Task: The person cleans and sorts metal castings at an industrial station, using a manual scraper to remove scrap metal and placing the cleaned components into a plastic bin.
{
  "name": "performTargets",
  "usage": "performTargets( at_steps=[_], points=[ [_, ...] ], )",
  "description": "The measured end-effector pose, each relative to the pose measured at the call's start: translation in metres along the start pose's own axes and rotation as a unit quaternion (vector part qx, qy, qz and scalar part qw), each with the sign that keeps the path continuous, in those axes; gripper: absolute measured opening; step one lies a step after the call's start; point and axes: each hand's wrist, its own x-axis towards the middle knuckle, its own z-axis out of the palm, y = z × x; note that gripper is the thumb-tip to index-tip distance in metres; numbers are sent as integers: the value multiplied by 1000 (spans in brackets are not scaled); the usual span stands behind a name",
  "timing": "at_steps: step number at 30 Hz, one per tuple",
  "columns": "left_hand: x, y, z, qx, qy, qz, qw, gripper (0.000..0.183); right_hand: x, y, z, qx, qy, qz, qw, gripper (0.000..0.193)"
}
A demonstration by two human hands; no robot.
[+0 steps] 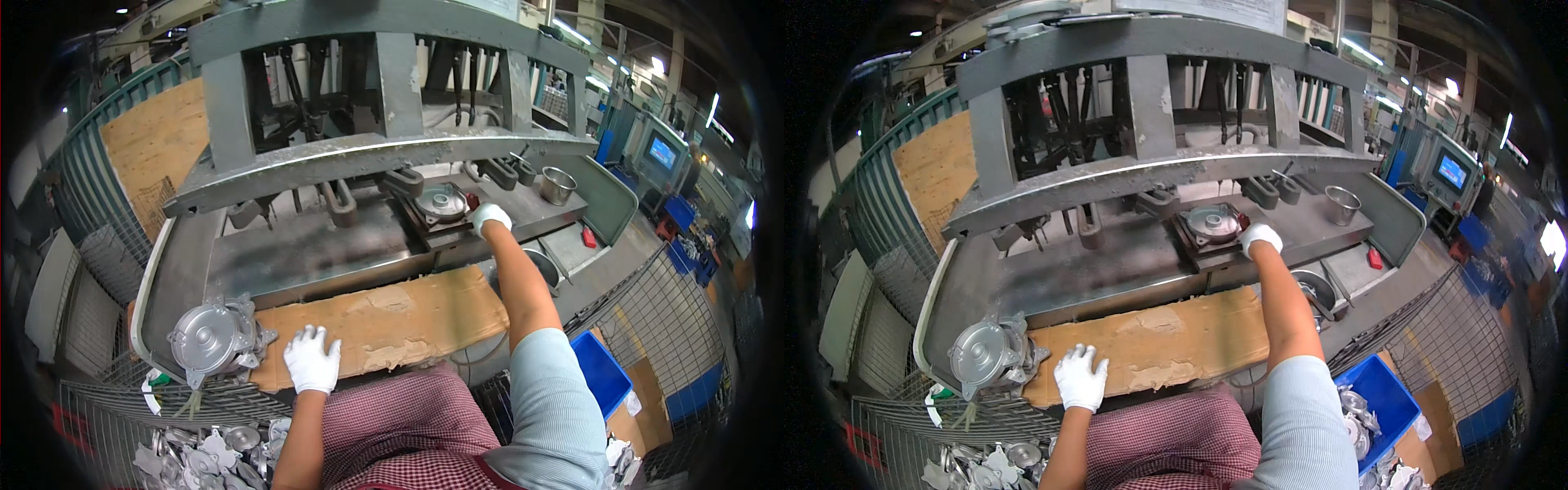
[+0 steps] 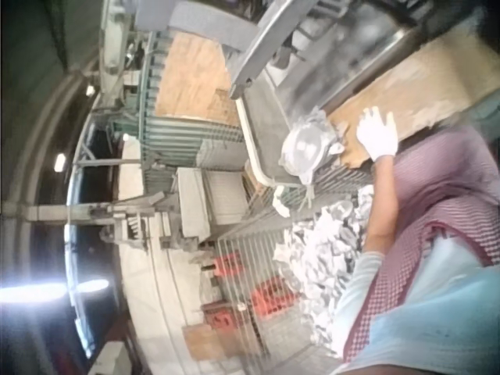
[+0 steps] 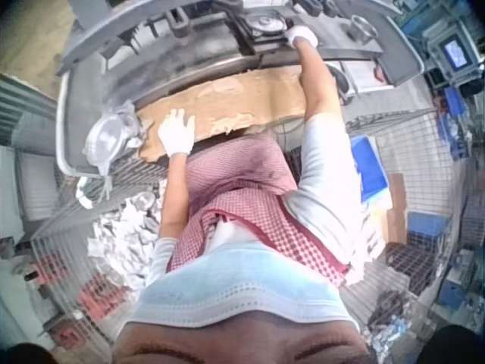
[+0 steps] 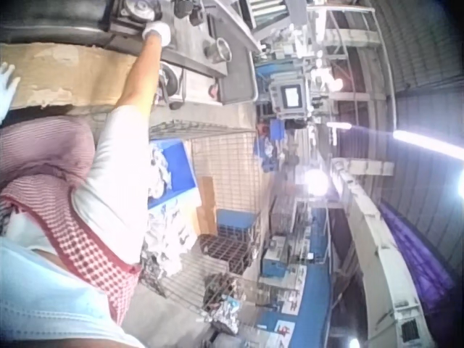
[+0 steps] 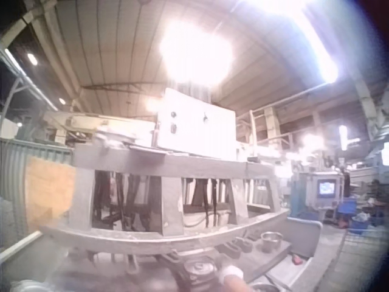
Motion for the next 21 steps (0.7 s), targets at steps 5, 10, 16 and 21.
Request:
performTargets(
  at_steps=[5, 10, 16, 21],
  points=[
    [-2, -2, 7, 3, 4, 1, 1000, 41, -37, 55, -25, 76, 57, -10, 995, 56],
    [-2, -3, 12, 13, 2, 4, 1000, 42, -100, 190, -61, 75, 148, 8, 986, 56],
    [-4, 0, 10, 17, 12, -1, 1000, 42, -150, 327, -35, 21, 170, 297, 939, 66],
    [-9, -7, 9, -63, 39, 0, 997, 41, -160, 274, 12, -46, 499, 198, 843, 59]
  ],
)
